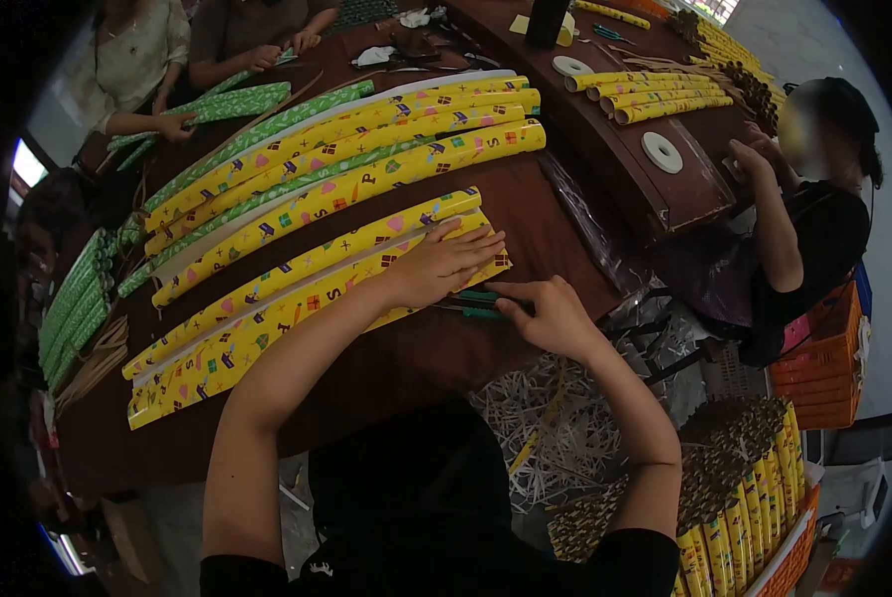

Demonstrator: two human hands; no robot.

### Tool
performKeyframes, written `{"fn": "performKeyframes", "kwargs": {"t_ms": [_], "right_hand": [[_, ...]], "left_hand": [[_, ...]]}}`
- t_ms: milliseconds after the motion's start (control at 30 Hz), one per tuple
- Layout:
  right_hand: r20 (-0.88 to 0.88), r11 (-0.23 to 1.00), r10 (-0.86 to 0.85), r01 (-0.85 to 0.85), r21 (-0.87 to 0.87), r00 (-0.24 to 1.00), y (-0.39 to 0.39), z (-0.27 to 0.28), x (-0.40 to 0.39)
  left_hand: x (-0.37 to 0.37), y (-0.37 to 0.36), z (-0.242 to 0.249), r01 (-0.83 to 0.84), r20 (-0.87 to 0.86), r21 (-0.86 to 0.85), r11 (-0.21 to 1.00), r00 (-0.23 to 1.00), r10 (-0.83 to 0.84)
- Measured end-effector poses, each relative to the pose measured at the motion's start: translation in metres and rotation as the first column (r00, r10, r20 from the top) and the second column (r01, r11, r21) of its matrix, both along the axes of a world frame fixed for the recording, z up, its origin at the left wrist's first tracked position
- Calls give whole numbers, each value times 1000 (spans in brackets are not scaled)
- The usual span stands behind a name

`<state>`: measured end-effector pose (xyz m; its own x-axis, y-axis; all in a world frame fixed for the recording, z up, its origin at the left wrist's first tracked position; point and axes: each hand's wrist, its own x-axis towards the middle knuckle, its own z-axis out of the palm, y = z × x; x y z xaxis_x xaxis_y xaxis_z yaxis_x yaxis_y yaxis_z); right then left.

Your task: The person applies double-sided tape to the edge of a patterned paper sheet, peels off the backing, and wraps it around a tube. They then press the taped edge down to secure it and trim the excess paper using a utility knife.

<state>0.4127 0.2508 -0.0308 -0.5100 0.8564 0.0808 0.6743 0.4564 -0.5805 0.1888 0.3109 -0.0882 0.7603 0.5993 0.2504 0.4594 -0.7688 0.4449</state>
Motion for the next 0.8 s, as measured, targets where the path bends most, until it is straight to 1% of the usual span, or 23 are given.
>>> {"fn": "performKeyframes", "kwargs": {"t_ms": [67,233,333,400,467,500,533,567,600,667,700,733,800], "right_hand": [[7,1000,2,-2,-1,1000,-2,4,-1],[8,1000,8,-8,-12,1000,-1,4,-1],[34,999,26,-27,29,999,-3,9,-3],[16,999,10,-10,-43,1000,-3,10,-4],[-18,998,12,-13,-67,1000,-3,7,-3],[-52,996,8,-13,-93,999,-2,7,-3],[-56,996,9,-14,-91,998,-3,10,-4],[-3,989,-15,14,-150,1000,-3,15,-5],[51,978,-36,46,-205,998,-2,18,-6],[28,977,-43,47,-208,999,0,13,-4],[12,974,-44,46,-222,999,1,12,-3],[13,974,-44,46,-224,999,-1,12,-3],[30,965,-59,65,-255,998,2,13,-4]], "left_hand": [[0,0,1,-10,12,-31,999,1000,11],[-1,0,2,-2,7,-25,1000,1000,2],[-1,0,4,0,-8,-37,999,1000,-1],[-2,1,7,-2,-15,-44,999,1000,1],[-4,4,11,59,206,-237,970,979,-9],[-5,6,9,57,204,-235,970,979,-8],[-7,8,8,176,430,-447,877,902,38],[-9,10,7,333,611,-593,733,779,141],[-10,10,12,332,607,-592,734,783,136],[-12,9,22,275,513,-632,724,849,126],[-10,11,23,210,427,-588,781,901,79],[-9,11,23,210,428,-590,780,900,81],[-11,13,27,151,324,-572,807,945,53]]}}
